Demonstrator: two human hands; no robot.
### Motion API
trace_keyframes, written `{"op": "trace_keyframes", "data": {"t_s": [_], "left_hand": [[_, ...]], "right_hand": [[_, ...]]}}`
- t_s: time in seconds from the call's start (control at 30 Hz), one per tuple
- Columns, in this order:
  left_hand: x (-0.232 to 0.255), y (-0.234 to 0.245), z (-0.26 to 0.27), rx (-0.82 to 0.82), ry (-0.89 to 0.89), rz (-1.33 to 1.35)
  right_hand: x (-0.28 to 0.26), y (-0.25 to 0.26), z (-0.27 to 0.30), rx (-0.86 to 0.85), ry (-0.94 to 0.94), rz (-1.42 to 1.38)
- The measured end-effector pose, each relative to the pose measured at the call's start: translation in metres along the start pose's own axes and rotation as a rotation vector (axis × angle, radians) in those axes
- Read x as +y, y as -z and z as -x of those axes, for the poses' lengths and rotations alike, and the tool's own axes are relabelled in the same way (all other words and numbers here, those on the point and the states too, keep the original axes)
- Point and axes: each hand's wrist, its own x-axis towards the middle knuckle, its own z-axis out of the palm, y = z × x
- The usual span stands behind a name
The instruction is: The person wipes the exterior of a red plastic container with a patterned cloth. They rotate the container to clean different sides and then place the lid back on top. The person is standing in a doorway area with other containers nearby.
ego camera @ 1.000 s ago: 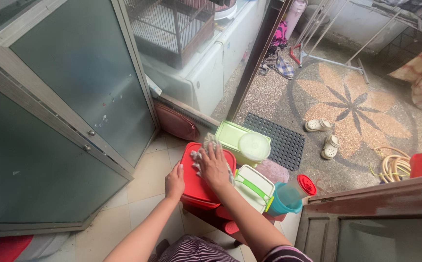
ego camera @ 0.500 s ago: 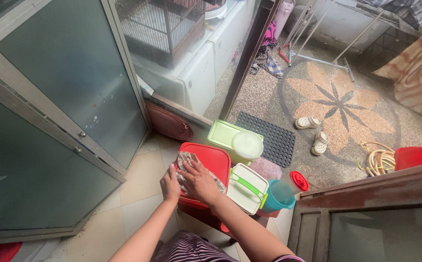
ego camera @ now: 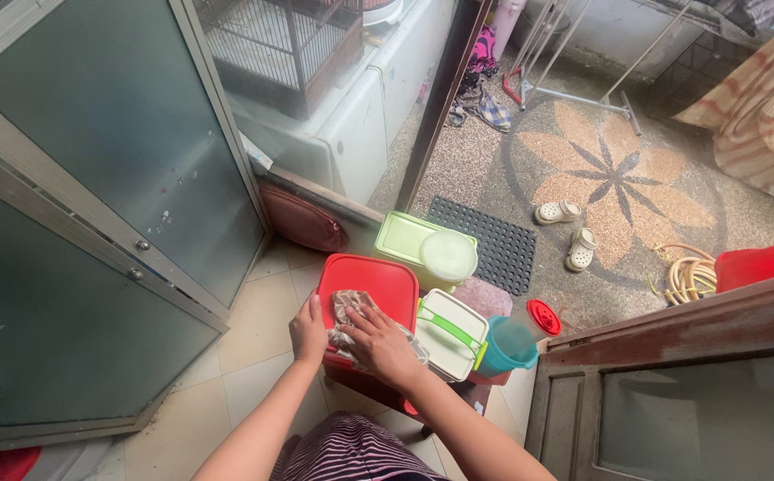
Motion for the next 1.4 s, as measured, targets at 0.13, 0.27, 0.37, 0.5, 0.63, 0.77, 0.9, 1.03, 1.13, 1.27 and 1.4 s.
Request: {"op": "trace_keyframes", "data": {"t_s": [0.13,0.27,0.37,0.5,0.63,0.77,0.9,1.03,1.13,1.27,1.4], "left_hand": [[0.001,0.002,0.000,-0.019,-0.018,-0.067],[-0.006,0.000,-0.003,-0.038,-0.024,-0.117],[-0.012,-0.003,-0.006,-0.028,-0.052,-0.119],[-0.021,-0.007,-0.009,-0.039,-0.079,-0.144],[-0.025,-0.009,-0.012,-0.025,-0.088,-0.169],[-0.023,-0.009,-0.012,-0.031,-0.060,-0.167],[-0.021,-0.010,-0.010,-0.013,-0.023,-0.131],[-0.025,-0.015,-0.009,0.044,-0.043,-0.070],[-0.031,-0.019,-0.013,0.047,-0.016,-0.055],[-0.034,-0.019,-0.013,0.043,-0.005,-0.041],[-0.022,-0.014,-0.011,0.031,0.025,-0.031]], "right_hand": [[0.009,-0.003,0.005,-0.002,-0.085,0.102],[0.018,-0.002,0.000,0.053,-0.230,0.153],[0.015,0.003,-0.010,0.042,-0.382,0.167],[0.028,-0.005,-0.037,0.019,-0.522,0.231],[0.043,-0.024,-0.062,0.154,-0.498,0.292],[0.041,-0.032,-0.085,0.154,-0.439,0.255],[0.031,-0.032,-0.093,0.174,-0.221,0.277],[0.021,-0.028,-0.087,0.150,-0.136,0.212],[0.012,-0.031,-0.078,0.129,-0.093,0.154],[0.001,-0.034,-0.058,0.120,-0.067,0.076],[-0.010,-0.029,-0.026,0.056,-0.085,0.016]]}}
